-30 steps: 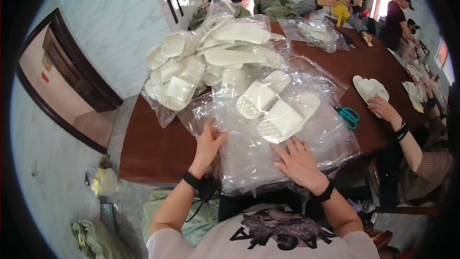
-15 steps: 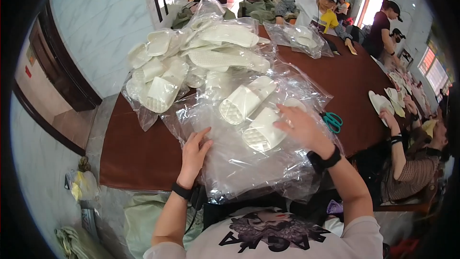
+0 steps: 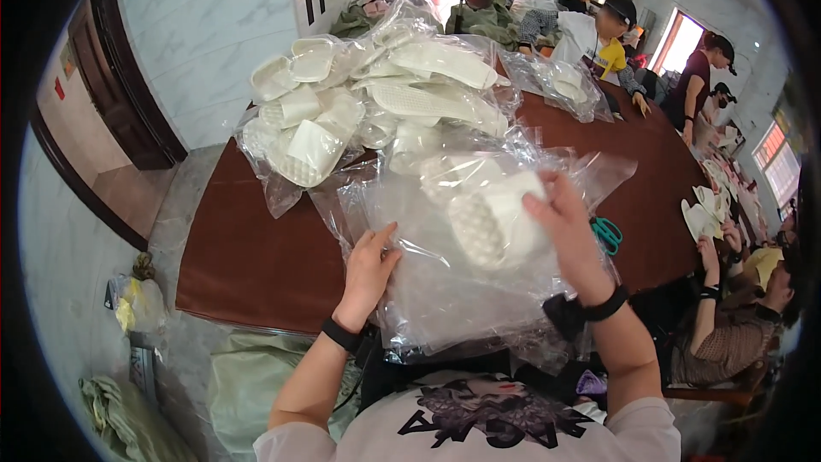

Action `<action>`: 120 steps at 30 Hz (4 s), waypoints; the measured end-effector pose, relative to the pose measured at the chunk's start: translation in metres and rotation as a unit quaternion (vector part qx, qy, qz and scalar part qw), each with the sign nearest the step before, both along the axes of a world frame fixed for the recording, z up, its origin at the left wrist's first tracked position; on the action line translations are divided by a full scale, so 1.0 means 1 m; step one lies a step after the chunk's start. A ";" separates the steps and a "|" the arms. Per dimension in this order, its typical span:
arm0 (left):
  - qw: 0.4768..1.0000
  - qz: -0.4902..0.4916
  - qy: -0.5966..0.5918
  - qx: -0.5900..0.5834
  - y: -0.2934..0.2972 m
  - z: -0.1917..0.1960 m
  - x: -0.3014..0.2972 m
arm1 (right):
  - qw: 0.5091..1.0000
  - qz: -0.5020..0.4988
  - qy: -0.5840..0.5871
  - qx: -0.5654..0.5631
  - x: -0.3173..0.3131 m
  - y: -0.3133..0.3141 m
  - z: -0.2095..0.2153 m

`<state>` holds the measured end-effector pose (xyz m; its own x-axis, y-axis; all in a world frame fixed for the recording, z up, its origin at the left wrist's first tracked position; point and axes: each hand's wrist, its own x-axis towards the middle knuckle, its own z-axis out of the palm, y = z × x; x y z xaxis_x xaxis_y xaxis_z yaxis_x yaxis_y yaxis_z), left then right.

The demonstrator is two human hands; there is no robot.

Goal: The recorder is packaging pairs of white and pink slippers into plastic bags.

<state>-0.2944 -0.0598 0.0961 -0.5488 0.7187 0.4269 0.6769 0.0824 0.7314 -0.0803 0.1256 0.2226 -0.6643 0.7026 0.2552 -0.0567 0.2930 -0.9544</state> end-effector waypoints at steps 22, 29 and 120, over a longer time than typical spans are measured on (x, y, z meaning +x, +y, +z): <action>0.976 0.023 0.183 -0.114 -0.022 0.035 0.012 | 0.950 -0.047 -0.306 0.051 0.091 0.062 -0.030; 0.975 -0.017 0.137 -0.176 -0.019 0.011 0.005 | 0.960 0.003 -0.257 0.108 0.083 0.075 -0.038; 0.934 0.064 0.274 -0.221 -0.013 -0.006 0.020 | 0.987 0.065 -0.140 0.032 0.046 0.037 -0.099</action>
